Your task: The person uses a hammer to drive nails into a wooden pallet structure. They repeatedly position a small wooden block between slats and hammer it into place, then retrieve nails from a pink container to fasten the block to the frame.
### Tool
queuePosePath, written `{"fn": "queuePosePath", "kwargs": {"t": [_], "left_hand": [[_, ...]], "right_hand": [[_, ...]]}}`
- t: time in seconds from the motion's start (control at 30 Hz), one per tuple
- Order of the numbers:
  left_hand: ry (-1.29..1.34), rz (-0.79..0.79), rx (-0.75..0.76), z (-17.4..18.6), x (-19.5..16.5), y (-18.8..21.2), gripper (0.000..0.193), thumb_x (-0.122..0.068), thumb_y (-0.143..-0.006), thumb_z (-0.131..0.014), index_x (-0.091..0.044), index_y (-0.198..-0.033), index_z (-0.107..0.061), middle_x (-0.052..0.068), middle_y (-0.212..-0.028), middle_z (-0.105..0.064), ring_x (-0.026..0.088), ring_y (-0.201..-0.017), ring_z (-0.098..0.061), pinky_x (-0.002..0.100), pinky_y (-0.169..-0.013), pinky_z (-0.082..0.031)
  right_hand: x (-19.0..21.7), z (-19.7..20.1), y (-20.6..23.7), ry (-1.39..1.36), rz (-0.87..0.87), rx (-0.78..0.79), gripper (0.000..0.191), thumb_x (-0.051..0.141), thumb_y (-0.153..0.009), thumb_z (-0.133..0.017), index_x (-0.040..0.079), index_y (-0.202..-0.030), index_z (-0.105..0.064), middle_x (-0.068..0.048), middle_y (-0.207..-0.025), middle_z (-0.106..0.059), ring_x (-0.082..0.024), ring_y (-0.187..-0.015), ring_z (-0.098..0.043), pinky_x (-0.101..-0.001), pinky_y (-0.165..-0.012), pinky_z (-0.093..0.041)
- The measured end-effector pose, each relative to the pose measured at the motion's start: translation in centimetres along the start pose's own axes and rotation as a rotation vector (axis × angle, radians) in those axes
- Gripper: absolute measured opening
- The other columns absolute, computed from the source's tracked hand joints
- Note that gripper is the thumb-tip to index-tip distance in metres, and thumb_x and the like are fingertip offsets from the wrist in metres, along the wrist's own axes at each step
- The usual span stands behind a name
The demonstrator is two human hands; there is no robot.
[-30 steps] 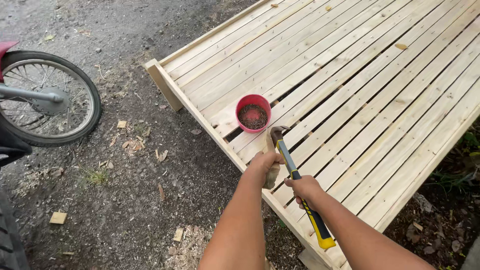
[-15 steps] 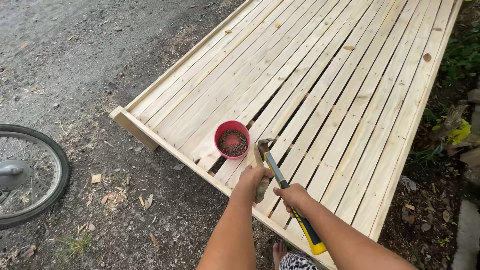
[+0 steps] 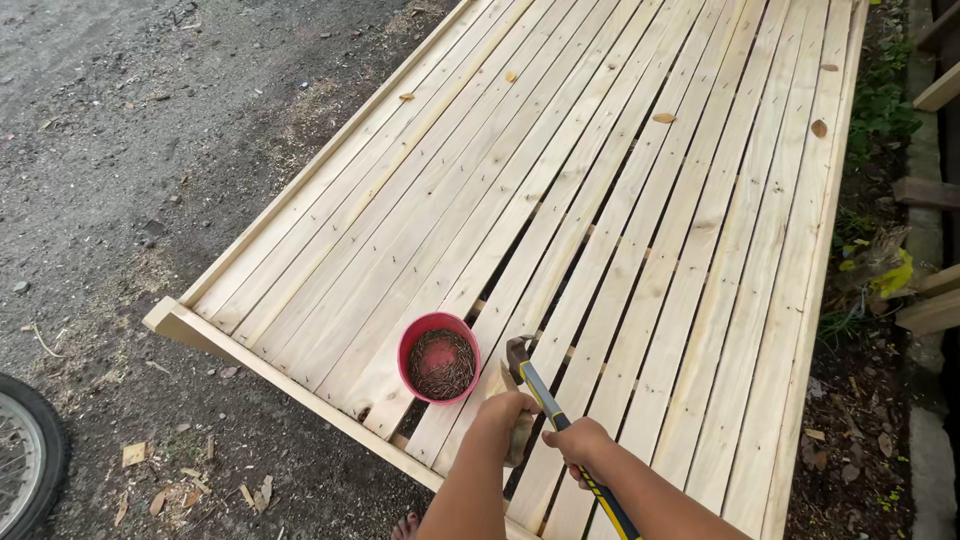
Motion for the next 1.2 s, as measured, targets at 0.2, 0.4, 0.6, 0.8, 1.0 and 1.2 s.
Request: {"fn": "queuePosePath", "kwargs": {"t": [0.2, 0.4, 0.6, 0.8, 1.0, 1.2], "left_hand": [[-0.096, 0.067, 0.034, 3.0, -1.9, -2.9, 0.025, -0.022, -0.069, -0.081, -0.010, -0.078, -0.061, 0.006, -0.068, -0.056, 0.022, -0.055, -0.052, 0.043, -0.051, -0.046], [-0.152, 0.076, 0.086, 6.3, -3.9, -4.5, 0.028, -0.023, -0.070, -0.081, -0.012, -0.078, -0.056, 0.004, -0.067, -0.049, 0.021, -0.054, -0.046, 0.041, -0.050, -0.043], [-0.143, 0.135, 0.128, 12.8, -5.5, -6.6, 0.031, -0.024, -0.071, -0.080, -0.015, -0.079, -0.051, 0.003, -0.065, -0.041, 0.021, -0.052, -0.041, 0.040, -0.049, -0.041], [-0.165, 0.135, 0.238, 15.3, -7.9, -7.1, 0.033, -0.024, -0.073, -0.079, -0.016, -0.085, -0.049, 0.003, -0.065, -0.037, 0.021, -0.051, -0.039, 0.038, -0.048, -0.041], [-0.210, 0.093, 0.306, 10.5, -11.3, -6.5, 0.033, -0.028, -0.073, -0.075, -0.011, -0.100, -0.066, 0.015, -0.070, -0.057, 0.029, -0.055, -0.058, 0.041, -0.050, -0.050], [-0.174, 0.098, 0.239, 6.3, -11.5, -8.1, 0.045, -0.023, -0.071, -0.084, -0.008, -0.108, -0.063, 0.014, -0.084, -0.058, 0.030, -0.062, -0.059, 0.045, -0.053, -0.051]], "right_hand": [[1.6, -3.2, -2.3, 0.050, -0.044, -0.018, 0.043, 0.035, -0.094, -0.077, -0.001, -0.077, -0.062, -0.009, -0.054, -0.052, -0.022, -0.041, -0.051, -0.0408, -0.039, -0.041], [2.3, -8.8, -2.4, -0.116, -0.172, -0.026, 0.045, 0.036, -0.095, -0.077, -0.004, -0.084, -0.060, -0.011, -0.054, -0.053, -0.024, -0.040, -0.049, -0.0421, -0.039, -0.041], [8.5, -13.8, -3.5, -0.121, -0.103, -0.035, 0.044, 0.036, -0.095, -0.077, -0.002, -0.082, -0.060, -0.008, -0.054, -0.053, -0.021, -0.042, -0.050, -0.0424, -0.040, -0.042], [8.8, -14.3, -3.7, -0.300, -0.127, -0.059, 0.048, 0.039, -0.092, -0.079, 0.001, -0.073, -0.054, -0.009, -0.053, -0.050, -0.021, -0.042, -0.044, -0.0405, -0.041, -0.036], [5.6, -9.9, -3.7, -0.495, -0.138, -0.142, 0.052, 0.041, -0.094, -0.076, 0.004, -0.066, -0.051, -0.009, -0.052, -0.049, -0.022, -0.042, -0.046, -0.0407, -0.041, -0.041], [2.9, -5.5, -3.7, -0.575, -0.179, -0.163, 0.056, 0.046, -0.095, -0.073, 0.005, -0.064, -0.050, -0.010, -0.052, -0.048, -0.022, -0.041, -0.044, -0.0399, -0.042, -0.040]]}}
Point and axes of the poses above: each hand's wrist, its own y-axis away from the middle knuckle, its own z-axis out of the back of the hand, x = y × z, the point moved 1 cm from there along -y, towards the middle knuckle
